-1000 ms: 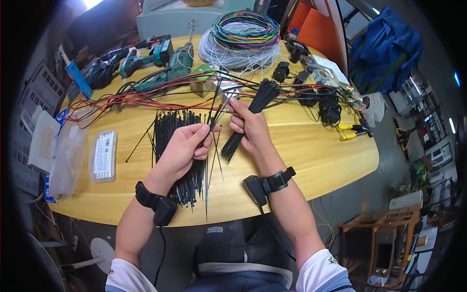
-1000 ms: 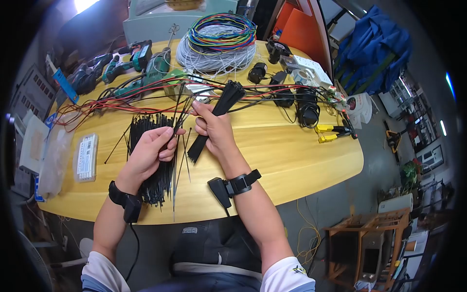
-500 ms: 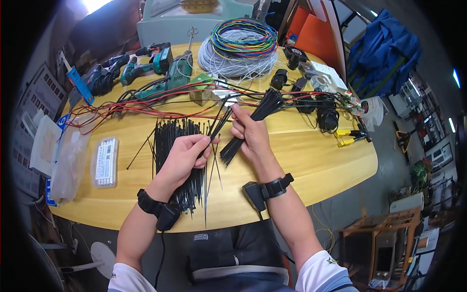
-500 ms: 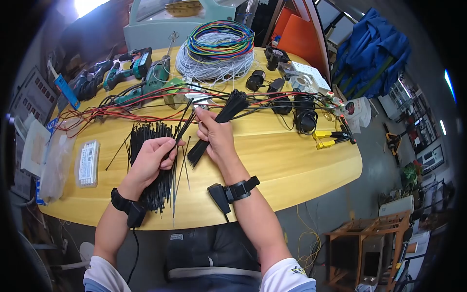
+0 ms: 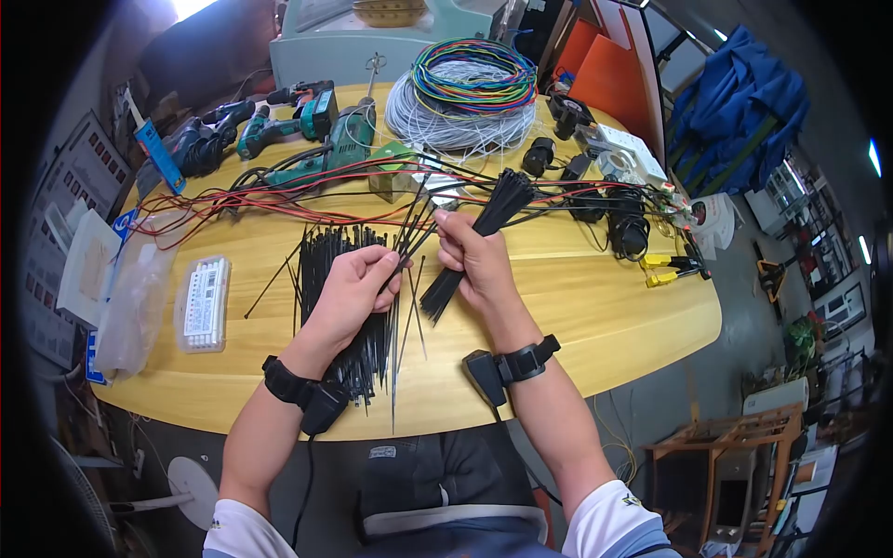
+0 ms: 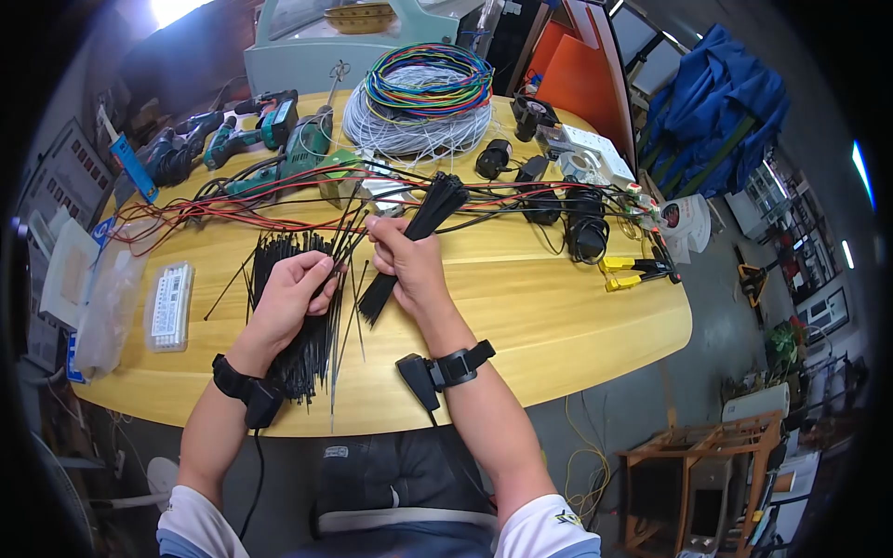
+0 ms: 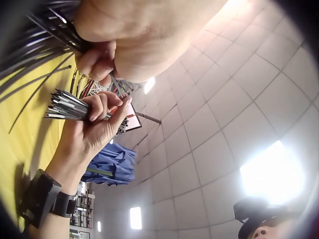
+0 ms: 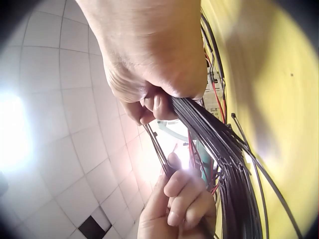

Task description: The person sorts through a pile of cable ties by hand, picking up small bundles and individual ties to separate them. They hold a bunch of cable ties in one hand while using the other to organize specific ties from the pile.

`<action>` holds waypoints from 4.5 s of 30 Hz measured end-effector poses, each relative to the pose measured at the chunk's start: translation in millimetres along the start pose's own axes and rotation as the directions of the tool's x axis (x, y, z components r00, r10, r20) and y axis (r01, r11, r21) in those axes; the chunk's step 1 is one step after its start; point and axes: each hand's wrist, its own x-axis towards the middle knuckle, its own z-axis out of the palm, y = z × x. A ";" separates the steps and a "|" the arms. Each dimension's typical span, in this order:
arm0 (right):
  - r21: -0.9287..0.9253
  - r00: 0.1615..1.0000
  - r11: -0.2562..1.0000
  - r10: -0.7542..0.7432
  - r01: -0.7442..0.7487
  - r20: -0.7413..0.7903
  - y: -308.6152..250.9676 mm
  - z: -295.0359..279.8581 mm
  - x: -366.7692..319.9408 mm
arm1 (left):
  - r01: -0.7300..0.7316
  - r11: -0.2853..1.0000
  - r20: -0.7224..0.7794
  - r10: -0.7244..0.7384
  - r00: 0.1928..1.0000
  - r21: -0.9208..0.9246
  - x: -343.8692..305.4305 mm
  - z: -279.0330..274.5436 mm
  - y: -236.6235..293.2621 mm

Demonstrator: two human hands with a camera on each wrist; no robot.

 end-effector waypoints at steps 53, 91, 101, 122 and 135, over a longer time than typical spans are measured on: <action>-0.044 0.996 0.998 0.043 -0.039 0.082 2.4 8.0 -7.0 | -0.107 0.985 -0.031 0.112 0.993 0.133 -1.2 2.4 -0.7; -0.055 0.997 0.997 0.061 -0.059 0.037 3.1 13.3 -8.2 | -0.151 0.984 -0.038 0.156 0.987 0.099 1.7 -0.7 -7.4; -0.069 0.998 0.996 0.054 -0.052 0.022 1.6 12.2 -7.4 | -0.153 0.985 -0.047 0.157 0.986 0.075 1.7 6.2 -5.4; -0.064 0.990 0.990 0.129 -0.126 0.048 3.8 15.0 -9.5 | -0.153 0.986 -0.118 0.159 0.980 0.059 1.4 3.4 -3.6; -0.136 0.982 0.978 0.171 -0.158 0.085 9.2 19.4 -13.2 | -0.213 0.975 -0.174 0.221 0.959 0.065 -1.0 2.7 3.2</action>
